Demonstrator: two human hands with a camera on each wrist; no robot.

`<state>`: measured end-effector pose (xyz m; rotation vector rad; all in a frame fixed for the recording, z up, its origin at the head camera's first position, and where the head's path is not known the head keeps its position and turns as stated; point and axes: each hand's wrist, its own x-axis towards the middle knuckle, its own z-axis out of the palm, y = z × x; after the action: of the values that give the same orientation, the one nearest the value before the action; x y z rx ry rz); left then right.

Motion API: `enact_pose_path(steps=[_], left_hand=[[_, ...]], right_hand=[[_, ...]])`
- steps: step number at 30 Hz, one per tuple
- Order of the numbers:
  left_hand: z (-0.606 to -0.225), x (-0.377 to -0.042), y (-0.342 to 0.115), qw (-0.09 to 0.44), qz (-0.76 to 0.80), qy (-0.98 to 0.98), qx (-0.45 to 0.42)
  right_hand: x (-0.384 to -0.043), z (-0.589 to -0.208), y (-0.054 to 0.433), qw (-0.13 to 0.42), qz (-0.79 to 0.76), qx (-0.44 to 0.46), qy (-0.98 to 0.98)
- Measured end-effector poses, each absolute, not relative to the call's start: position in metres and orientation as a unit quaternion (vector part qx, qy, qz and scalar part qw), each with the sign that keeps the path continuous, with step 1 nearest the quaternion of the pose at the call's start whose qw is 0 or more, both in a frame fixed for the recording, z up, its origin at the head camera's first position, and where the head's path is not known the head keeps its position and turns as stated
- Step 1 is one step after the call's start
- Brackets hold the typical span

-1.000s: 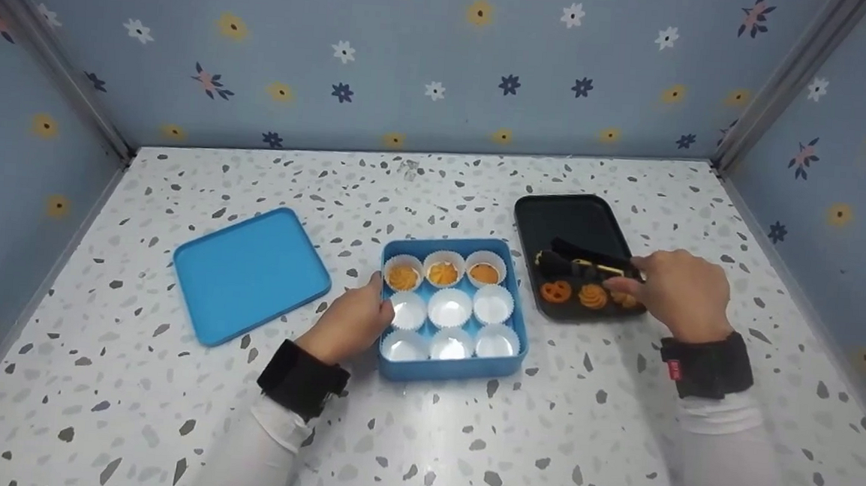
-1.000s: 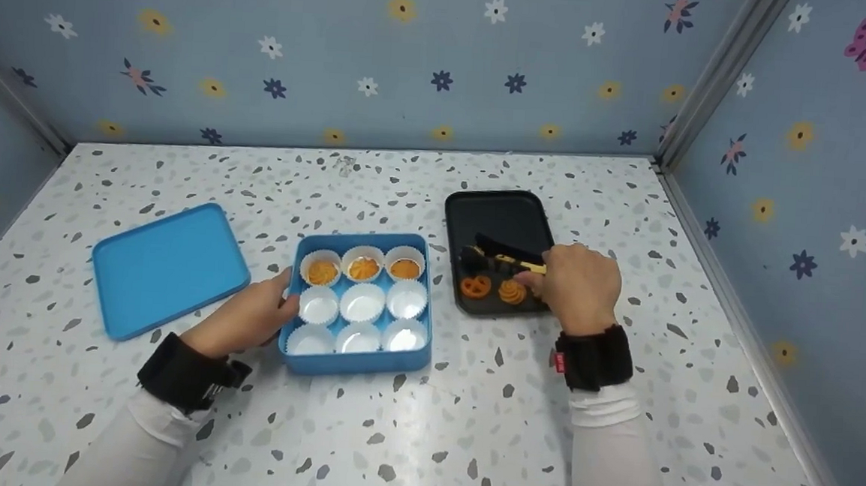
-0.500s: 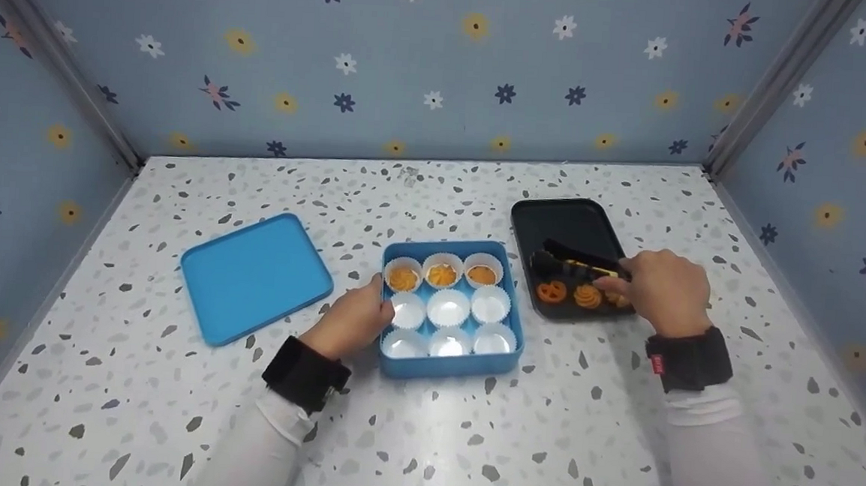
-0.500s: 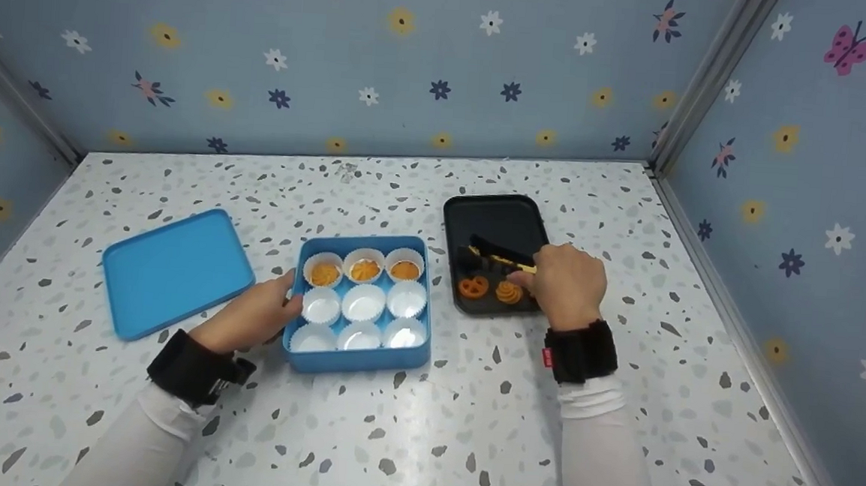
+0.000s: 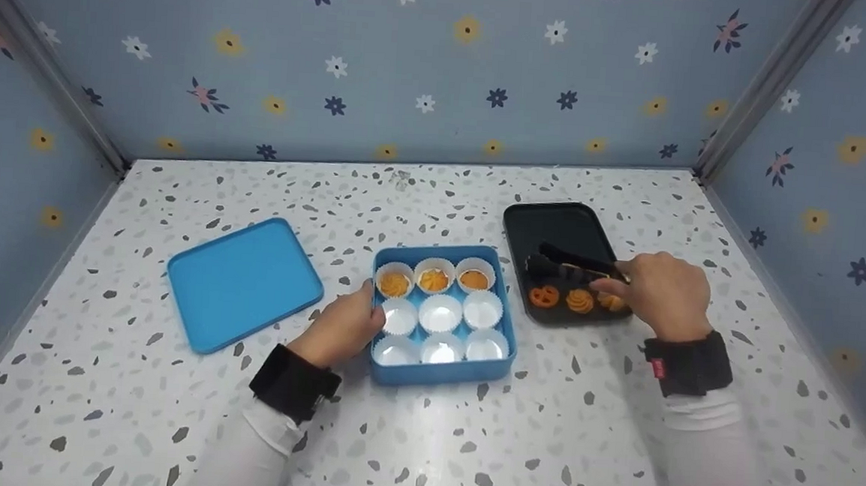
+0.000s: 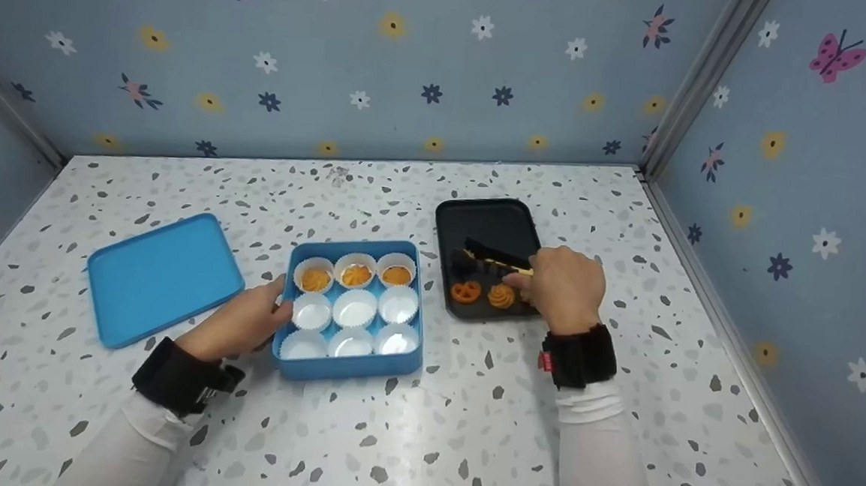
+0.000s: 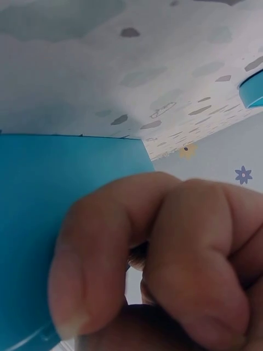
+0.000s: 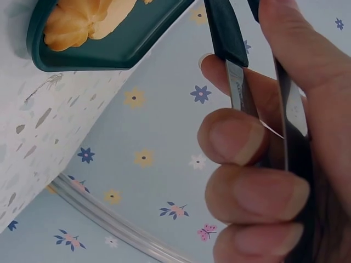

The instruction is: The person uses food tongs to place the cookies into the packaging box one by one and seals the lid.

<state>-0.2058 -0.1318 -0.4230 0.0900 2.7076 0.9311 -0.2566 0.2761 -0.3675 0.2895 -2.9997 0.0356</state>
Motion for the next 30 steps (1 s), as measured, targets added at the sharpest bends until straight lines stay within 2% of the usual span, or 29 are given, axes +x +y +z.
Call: enact_pose_path(steps=[8, 18, 24, 30], left_hand=[[-0.426, -0.203, -0.134, 0.142, 0.32, 0.936, 0.028], [-0.424, -0.203, -0.134, 0.135, 0.314, 0.938, 0.049], [-0.422, -0.204, -0.139, 0.156, 0.316, 0.934, 0.065], [-0.42, -0.203, -0.143, 0.166, 0.329, 0.927, 0.067]], right_hand=[[-0.254, -0.366, 0.28, 0.084, 0.022, 0.107, -0.99], [-0.239, -0.353, 0.279, 0.142, 0.053, 0.129, -0.98], [-0.227, -0.345, 0.263, 0.199, 0.049, 0.173, -0.963], [-0.215, -0.344, 0.23, 0.22, 0.055, 0.214, -0.95]])
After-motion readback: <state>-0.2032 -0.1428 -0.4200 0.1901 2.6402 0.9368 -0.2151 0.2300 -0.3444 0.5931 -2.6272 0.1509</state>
